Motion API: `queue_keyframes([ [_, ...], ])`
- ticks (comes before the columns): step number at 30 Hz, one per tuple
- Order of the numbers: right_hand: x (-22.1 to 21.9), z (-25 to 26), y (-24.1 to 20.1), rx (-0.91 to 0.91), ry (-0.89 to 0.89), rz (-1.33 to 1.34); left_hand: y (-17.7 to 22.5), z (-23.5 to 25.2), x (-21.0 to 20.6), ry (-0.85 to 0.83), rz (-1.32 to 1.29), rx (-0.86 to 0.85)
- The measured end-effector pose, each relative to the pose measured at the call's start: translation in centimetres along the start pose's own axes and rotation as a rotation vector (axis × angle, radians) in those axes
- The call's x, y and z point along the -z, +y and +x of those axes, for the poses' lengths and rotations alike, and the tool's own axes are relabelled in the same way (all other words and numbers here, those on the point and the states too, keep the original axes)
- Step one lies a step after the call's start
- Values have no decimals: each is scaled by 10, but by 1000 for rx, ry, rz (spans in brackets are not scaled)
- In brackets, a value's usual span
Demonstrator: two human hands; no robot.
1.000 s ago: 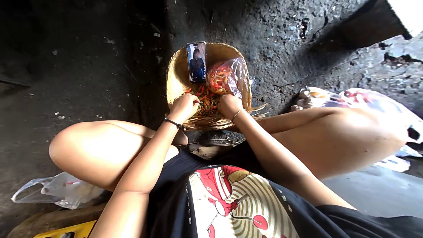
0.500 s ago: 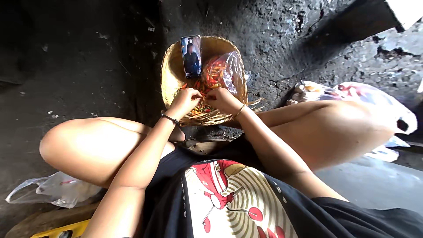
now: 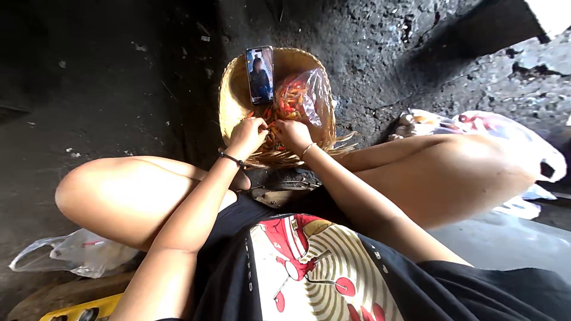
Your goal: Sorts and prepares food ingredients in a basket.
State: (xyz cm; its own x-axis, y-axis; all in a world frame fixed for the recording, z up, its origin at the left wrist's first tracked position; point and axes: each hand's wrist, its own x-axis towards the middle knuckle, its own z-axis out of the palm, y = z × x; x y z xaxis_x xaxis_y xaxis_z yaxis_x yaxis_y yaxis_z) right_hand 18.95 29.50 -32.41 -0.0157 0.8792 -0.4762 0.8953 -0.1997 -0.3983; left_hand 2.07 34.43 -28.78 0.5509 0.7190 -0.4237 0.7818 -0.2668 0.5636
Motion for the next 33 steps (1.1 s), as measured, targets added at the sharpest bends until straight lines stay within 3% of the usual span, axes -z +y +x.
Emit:
queue_keyframes([
  [10, -3, 6, -15, -222, -69, -75, -6, -1, -6, 29, -13, -9],
  [22, 4, 5, -12, -213, -205, 48, -10, 1, -8, 10, -18, -74],
  [28, 17, 0, -8, -51, -175, 127, -14, 0, -11, -13, -45, -197],
  [33, 15, -2, 11, 98, -91, 306, -8, 3, -7, -105, 15, -68],
])
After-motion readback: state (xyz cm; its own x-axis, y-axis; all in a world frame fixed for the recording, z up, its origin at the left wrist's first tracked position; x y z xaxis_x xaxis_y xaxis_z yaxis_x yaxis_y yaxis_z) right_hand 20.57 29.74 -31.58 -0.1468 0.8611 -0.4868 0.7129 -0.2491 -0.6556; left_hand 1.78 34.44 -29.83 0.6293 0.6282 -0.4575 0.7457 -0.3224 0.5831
